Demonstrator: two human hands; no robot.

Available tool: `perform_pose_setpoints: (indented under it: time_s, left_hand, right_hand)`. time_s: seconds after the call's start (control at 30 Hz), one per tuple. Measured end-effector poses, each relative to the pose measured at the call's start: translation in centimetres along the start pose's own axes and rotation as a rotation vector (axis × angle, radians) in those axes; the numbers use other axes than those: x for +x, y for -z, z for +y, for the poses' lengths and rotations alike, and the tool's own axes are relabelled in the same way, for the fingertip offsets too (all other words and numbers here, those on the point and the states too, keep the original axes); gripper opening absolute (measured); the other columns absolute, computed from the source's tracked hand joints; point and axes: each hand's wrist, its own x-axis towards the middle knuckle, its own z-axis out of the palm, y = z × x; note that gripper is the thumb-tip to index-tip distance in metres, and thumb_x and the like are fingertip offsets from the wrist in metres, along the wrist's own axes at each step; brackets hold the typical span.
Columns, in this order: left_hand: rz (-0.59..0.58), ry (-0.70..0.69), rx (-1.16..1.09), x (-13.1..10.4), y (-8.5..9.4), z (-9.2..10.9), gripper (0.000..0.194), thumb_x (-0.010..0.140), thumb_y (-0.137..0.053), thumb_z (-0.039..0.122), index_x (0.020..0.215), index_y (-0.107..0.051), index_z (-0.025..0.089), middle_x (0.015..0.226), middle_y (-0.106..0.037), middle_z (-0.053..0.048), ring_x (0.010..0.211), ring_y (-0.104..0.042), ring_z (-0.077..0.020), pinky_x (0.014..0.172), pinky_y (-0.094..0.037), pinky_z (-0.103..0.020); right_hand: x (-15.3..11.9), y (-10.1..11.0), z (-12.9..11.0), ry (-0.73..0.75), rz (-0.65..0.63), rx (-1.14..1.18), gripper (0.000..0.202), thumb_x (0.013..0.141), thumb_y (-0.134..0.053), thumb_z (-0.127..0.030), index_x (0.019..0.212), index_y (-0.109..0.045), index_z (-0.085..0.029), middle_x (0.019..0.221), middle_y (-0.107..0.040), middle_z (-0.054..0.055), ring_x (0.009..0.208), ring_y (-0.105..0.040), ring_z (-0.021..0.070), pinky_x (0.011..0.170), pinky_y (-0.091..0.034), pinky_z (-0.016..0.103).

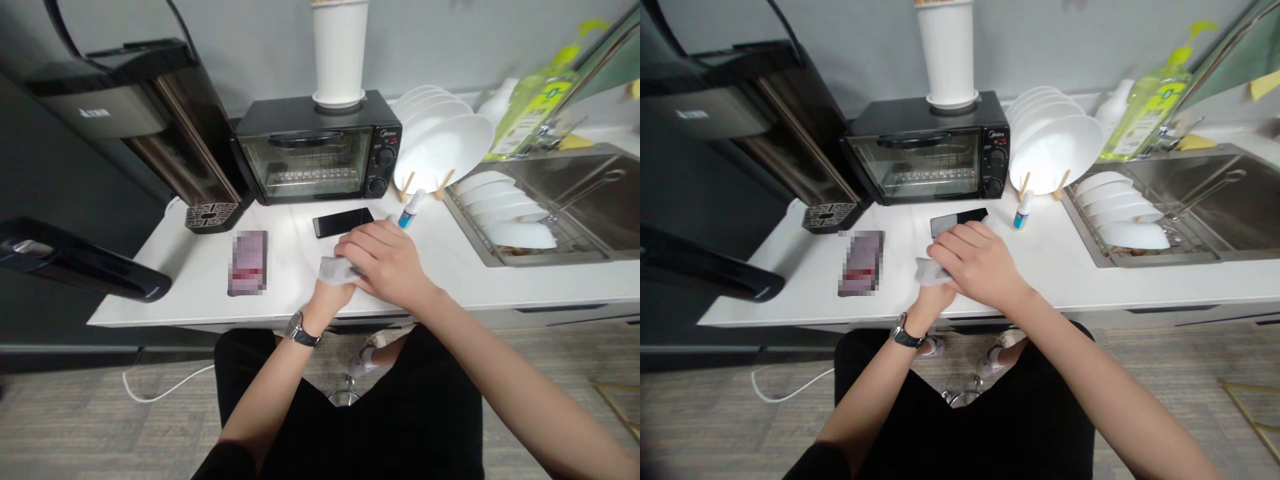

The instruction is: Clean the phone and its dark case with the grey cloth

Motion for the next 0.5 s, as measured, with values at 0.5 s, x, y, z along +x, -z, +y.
perform_pose_setpoints:
  time_s: [0.5]
  left_hand:
    - [0.164, -0.068, -0.094, 0.3, -0.6, 0.5, 0.025, 0.087, -0.052, 0.009, 0.065, -0.052, 0.021, 0.057, -0.062, -0.002, 0.052, -0.062, -0.0172, 0.056, -0.046, -0.029]
  right_hand:
    - [0.0, 1.2, -0.6, -0.505, -0.059, -0.155, 0.051, 0.094, -0.056, -0.068, 0.099, -0.064, -0.018, 0.089, -0.069, 0.01, 0.083, -0.061, 0.028, 0.073, -0.044, 0.039]
